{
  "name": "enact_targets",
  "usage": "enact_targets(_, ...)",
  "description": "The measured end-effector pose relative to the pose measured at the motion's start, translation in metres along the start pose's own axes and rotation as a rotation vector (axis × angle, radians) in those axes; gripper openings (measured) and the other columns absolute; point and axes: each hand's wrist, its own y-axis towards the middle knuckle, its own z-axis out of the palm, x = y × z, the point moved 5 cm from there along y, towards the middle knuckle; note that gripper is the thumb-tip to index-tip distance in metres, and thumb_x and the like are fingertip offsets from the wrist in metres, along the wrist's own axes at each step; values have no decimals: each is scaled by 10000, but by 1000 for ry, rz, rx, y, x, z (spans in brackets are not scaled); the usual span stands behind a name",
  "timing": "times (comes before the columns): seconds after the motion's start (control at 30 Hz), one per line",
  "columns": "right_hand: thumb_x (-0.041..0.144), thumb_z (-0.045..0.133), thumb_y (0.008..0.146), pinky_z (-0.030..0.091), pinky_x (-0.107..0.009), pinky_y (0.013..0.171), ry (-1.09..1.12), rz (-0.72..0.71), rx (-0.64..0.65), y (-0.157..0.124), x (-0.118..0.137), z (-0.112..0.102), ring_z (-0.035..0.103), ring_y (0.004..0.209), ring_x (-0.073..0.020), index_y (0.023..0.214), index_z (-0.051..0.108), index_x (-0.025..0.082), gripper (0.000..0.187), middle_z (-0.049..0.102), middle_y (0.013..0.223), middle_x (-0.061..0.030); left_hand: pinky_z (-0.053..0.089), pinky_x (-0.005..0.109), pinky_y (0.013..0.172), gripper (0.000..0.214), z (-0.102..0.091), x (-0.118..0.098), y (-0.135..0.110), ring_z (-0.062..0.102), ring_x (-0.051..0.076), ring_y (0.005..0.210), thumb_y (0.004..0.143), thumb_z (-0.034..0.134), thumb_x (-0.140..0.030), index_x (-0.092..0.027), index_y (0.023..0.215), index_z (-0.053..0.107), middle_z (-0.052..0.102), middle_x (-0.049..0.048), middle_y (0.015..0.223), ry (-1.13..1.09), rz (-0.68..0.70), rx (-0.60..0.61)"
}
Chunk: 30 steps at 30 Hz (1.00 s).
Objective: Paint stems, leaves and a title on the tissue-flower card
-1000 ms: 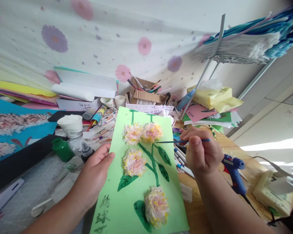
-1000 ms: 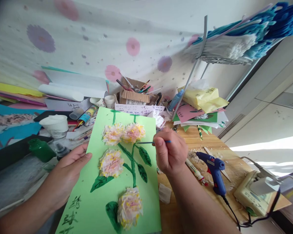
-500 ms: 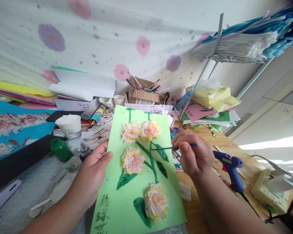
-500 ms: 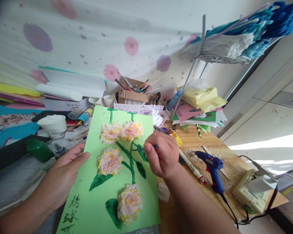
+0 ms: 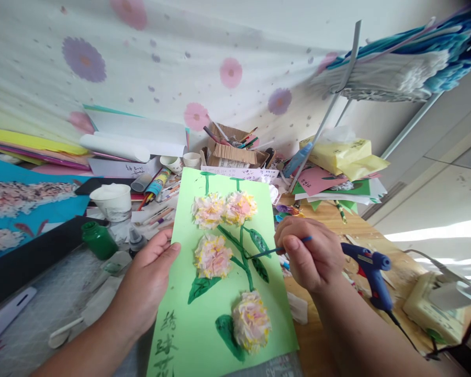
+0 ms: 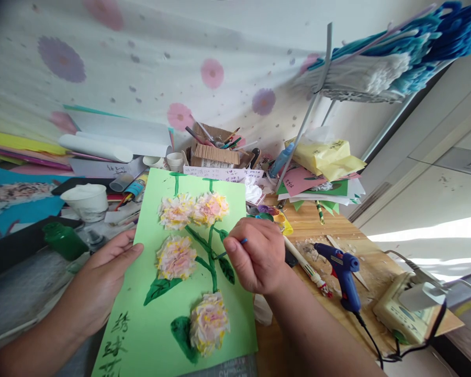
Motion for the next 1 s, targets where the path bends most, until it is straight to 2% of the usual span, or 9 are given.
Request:
enact_targets(0.13,236,507,1112,464,-276,511,19,6,30,1,2,0,549,510,-149,815,539,253,299,547,597,33,650,316,641,779,-1,0,0,833,382,1049,488,951,-464,-226,1187,704,878,84,1174,-4,5,-27)
enact_targets(0.33,235,508,1117,443,-273,508,51,27,69,3,3,1,544,505,-143,807,545,251,313,558,596,33,580,273,509,793,-1,0,0,838,381,1015,473,949,-475,-224,1188,714,873,88,1192,-7,12,-40)
enact_targets(0.57,244,503,1127,427,-281,493,77,25,101,3,3,4,528,484,-135,793,545,247,336,558,586,33,590,286,526,790,-5,1,0,839,389,1020,478,947,-466,-235,1200,723,874,77,1184,-12,9,-62)
enact_targets(1.0,269,500,1147,429,-266,501,124,75,147,4,2,5,531,473,-118,783,562,236,370,578,590,32,682,395,796,787,-3,3,3,826,403,1086,464,962,-435,-254,1193,727,885,54,1134,-57,-3,-69)
